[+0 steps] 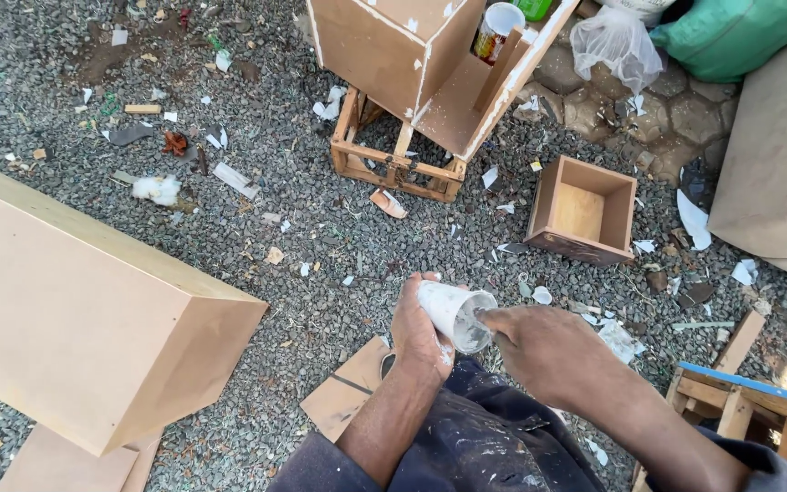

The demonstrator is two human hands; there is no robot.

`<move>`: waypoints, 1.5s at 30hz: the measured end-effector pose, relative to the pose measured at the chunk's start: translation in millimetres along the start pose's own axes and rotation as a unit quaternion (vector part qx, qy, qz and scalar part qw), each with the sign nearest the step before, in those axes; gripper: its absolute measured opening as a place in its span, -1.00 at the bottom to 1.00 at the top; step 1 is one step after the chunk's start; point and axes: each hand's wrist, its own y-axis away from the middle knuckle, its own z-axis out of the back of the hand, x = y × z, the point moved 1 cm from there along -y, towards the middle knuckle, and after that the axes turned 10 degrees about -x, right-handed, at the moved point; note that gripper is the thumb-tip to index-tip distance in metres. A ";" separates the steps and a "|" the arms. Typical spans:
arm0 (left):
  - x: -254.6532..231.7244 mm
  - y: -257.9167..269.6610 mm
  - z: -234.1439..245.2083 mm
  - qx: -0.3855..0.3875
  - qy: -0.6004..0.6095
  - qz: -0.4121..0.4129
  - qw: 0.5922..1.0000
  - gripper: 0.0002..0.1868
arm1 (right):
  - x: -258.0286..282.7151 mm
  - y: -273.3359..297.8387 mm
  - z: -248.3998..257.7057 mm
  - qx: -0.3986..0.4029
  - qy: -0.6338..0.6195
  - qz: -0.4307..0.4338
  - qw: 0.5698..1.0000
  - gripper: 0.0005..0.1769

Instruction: Applying white filler to the joints of a wooden furniture piece using a small applicator

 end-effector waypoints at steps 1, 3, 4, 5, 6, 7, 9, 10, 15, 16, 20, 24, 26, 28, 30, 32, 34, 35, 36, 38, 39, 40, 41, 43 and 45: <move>-3.3 0.0 -1.5 -0.010 0.002 0.001 1.000 -0.80 | 1.0 4.0 3.0 -0.045 0.011 0.005 0.999 -0.76; -7.3 1.8 -5.1 -0.020 0.004 0.001 1.000 -0.78 | 7.6 4.9 2.7 -0.090 0.022 0.011 0.996 -0.60; -7.9 3.5 -7.3 -0.017 -0.009 0.002 1.000 -0.80 | 12.9 1.8 -0.3 -0.101 0.063 0.004 0.993 -0.64; -8.3 5.5 -9.4 -0.014 -0.024 0.004 1.000 -0.81 | 18.3 -0.7 -3.4 -0.112 0.103 -0.005 0.988 -0.66; -6.4 4.6 -7.8 -0.013 -0.025 0.003 1.000 -0.81 | 11.8 -2.5 -18.2 -0.113 0.102 -0.005 0.988 -0.66; -6.1 2.0 -8.4 -0.013 -0.030 -0.006 0.999 -0.79 | 6.7 -6.8 -30.4 -0.189 0.109 0.074 0.973 -0.58; -9.5 0.4 -10.1 -0.012 -0.035 -0.017 0.999 -0.76 | -4.0 -13.1 -45.7 -0.266 0.115 0.153 0.945 -0.49; -13.0 1.3 -11.1 -0.012 -0.018 -0.013 1.000 -0.78 | -9.1 -15.1 -49.1 -0.268 0.110 0.199 0.936 -0.41; -15.0 8.8 -10.4 -0.010 -0.014 0.000 1.000 -0.77 | -10.4 -1.6 -16.0 -0.162 0.167 0.140 0.962 -0.43; -12.8 4.1 -9.1 -0.011 -0.011 -0.004 1.000 -0.77 | -4.0 0.6 -11.0 -0.208 0.196 0.164 0.944 -0.54; 3.4 -17.3 -3.6 -0.040 -0.029 -0.029 0.998 -0.77 | 4.2 -14.0 -30.8 -0.193 0.248 0.098 0.944 -0.70; -1.4 -8.2 -10.0 -0.051 -0.045 -0.070 0.995 -0.81 | 3.6 -20.6 -46.9 -0.214 0.206 0.071 0.952 -0.63; -12.2 18.9 -15.5 -0.041 -0.067 -0.071 0.994 -0.80 | -1.2 -21.4 -49.8 -0.163 0.191 0.090 0.964 -0.75; -3.2 4.8 -9.5 0.001 0.008 -0.038 0.999 -0.85 | -0.7 -17.7 -34.5 -0.088 0.142 0.066 0.984 -0.65; 4.4 -5.8 -0.6 0.042 0.082 -0.001 0.996 -0.87 | -0.3 -8.3 -19.1 -0.010 0.092 0.039 0.995 -0.53; 9.2 -16.2 4.4 0.131 0.105 0.063 0.984 -0.76 | -0.1 2.3 -0.7 -0.004 0.015 0.038 0.999 -0.39; 5.4 -19.0 1.3 0.124 0.123 0.094 0.980 -0.77 | 7.8 16.3 7.4 -0.041 0.055 0.037 0.997 -0.45; 3.3 -19.2 2.3 0.117 0.141 0.122 0.975 -0.77 | 13.1 24.8 10.4 -0.079 0.094 0.039 0.992 -0.51; 3.8 -17.7 1.4 0.115 0.142 0.121 0.976 -0.77 | 16.7 22.6 6.0 -0.077 0.094 0.040 0.992 -0.51; 5.1 -15.5 -3.1 0.154 0.114 0.119 0.974 -0.84 | 22.5 17.1 -0.7 -0.152 0.138 -0.003 0.979 -0.47; 11.5 -22.6 -1.0 0.154 0.111 0.122 0.974 -0.84 | 22.5 11.5 -9.9 -0.152 0.137 -0.006 0.979 -0.47; 17.5 -29.6 1.0 0.165 0.097 0.111 0.975 -0.82 | 23.7 6.0 -18.1 -0.204 0.158 0.033 0.965 -0.60; 22.3 -37.9 1.0 0.176 0.084 0.098 0.976 -0.78 | 24.6 -1.6 -24.9 -0.257 0.180 0.074 0.947 -0.72; 17.3 -35.1 0.5 0.150 0.093 0.102 0.979 -0.81 | 18.3 -1.8 -20.8 -0.204 0.175 0.097 0.958 -0.58; 13.6 -32.5 3.7 0.124 0.102 0.105 0.981 -0.83 | 13.9 4.2 -10.6 -0.151 0.169 0.122 0.966 -0.42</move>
